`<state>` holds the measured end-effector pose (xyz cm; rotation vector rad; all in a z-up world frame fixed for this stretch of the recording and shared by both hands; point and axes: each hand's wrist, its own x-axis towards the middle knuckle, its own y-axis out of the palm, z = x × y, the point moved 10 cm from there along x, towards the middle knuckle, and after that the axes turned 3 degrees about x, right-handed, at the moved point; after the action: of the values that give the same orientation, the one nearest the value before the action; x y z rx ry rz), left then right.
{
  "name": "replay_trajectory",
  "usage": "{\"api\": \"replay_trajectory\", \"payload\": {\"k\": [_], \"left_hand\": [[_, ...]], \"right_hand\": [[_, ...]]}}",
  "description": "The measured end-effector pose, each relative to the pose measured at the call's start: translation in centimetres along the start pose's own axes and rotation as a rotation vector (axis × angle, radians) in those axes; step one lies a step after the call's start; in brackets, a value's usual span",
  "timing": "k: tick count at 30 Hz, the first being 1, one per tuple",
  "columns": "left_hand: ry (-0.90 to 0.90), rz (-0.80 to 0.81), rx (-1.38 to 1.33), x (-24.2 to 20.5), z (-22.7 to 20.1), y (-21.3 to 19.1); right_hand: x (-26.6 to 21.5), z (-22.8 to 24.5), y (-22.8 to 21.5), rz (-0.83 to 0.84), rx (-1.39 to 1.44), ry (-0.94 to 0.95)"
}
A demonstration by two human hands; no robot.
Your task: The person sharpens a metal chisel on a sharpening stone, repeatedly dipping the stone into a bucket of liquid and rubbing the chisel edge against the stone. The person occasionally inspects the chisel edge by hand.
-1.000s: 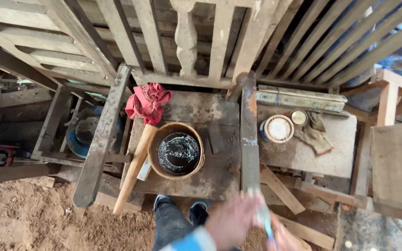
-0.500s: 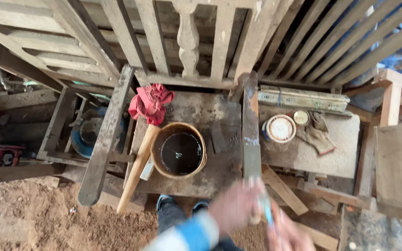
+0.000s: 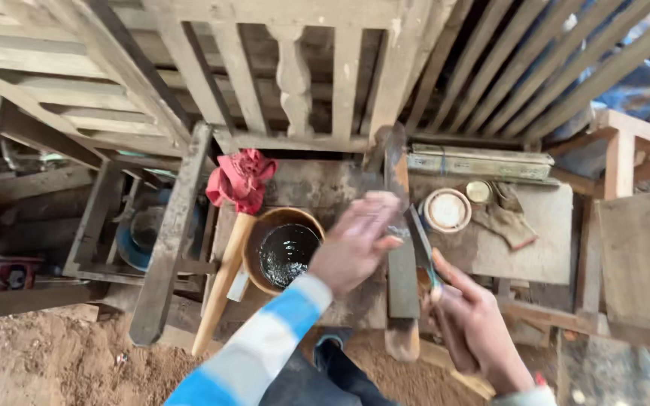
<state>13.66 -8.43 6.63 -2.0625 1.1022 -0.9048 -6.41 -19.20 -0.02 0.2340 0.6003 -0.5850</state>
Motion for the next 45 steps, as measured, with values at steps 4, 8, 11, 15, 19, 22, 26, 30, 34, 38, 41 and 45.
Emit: {"api": "replay_trajectory", "payload": {"k": [4,8,11,15,19,22,26,30,34,38,41,45], "left_hand": [[-0.069,0.070,0.083,-5.5,-2.0,1.3],[0.003,0.307,0.022,-7.7,-2.8,6.5],[0.047,0.381,0.114,-7.9,-2.7,8.6],[0.054,0.408,0.144,-7.5,-2.3,8.5],[0.089,0.465,0.181,-8.1,-3.4,8.9],[0.062,0.486,0.127,-11.0,-6.4,8.3],[-0.025,0.441,0.026,-9.8,-6.3,7.3],[-0.063,0.498,0.314,-1.1,1.3,7.3],[-0.285,0.219,0.191,4.4,5.5,2.7],[-0.923,0.214,-0.394,-0.9,10.1,1.4],[-0.676,-0.102,-0.842,-2.7,7.9,-0.7],[-0.601,-0.092,-0.816,-6.6,6.8,-2.5]], "right_hand": [[-4.1,1.2,-0.5,-0.247,-0.987,-0.171],[-5.2,0.0,1.0,-0.225,-1.117,-0.198],[-5.0,-0.5,1.0,-0.204,-1.143,-0.163],[-4.3,-1.5,0.4,-0.172,-1.216,-0.106],[-4.7,-4.3,-1.0,-0.181,-1.220,-0.294],[-6.1,-8.8,-2.4,-0.151,-1.280,-0.409],[-5.0,-10.6,-3.0,-0.113,-1.241,-0.315],[3.7,0.1,0.8,-0.136,-1.167,-0.576],[7.8,6.6,1.8,-0.145,-0.767,-0.304],[3.4,4.4,4.9,0.182,0.294,-0.078],[0.1,1.7,7.6,0.299,0.564,0.024],[-2.7,-2.0,9.9,0.332,0.568,0.160]]}}
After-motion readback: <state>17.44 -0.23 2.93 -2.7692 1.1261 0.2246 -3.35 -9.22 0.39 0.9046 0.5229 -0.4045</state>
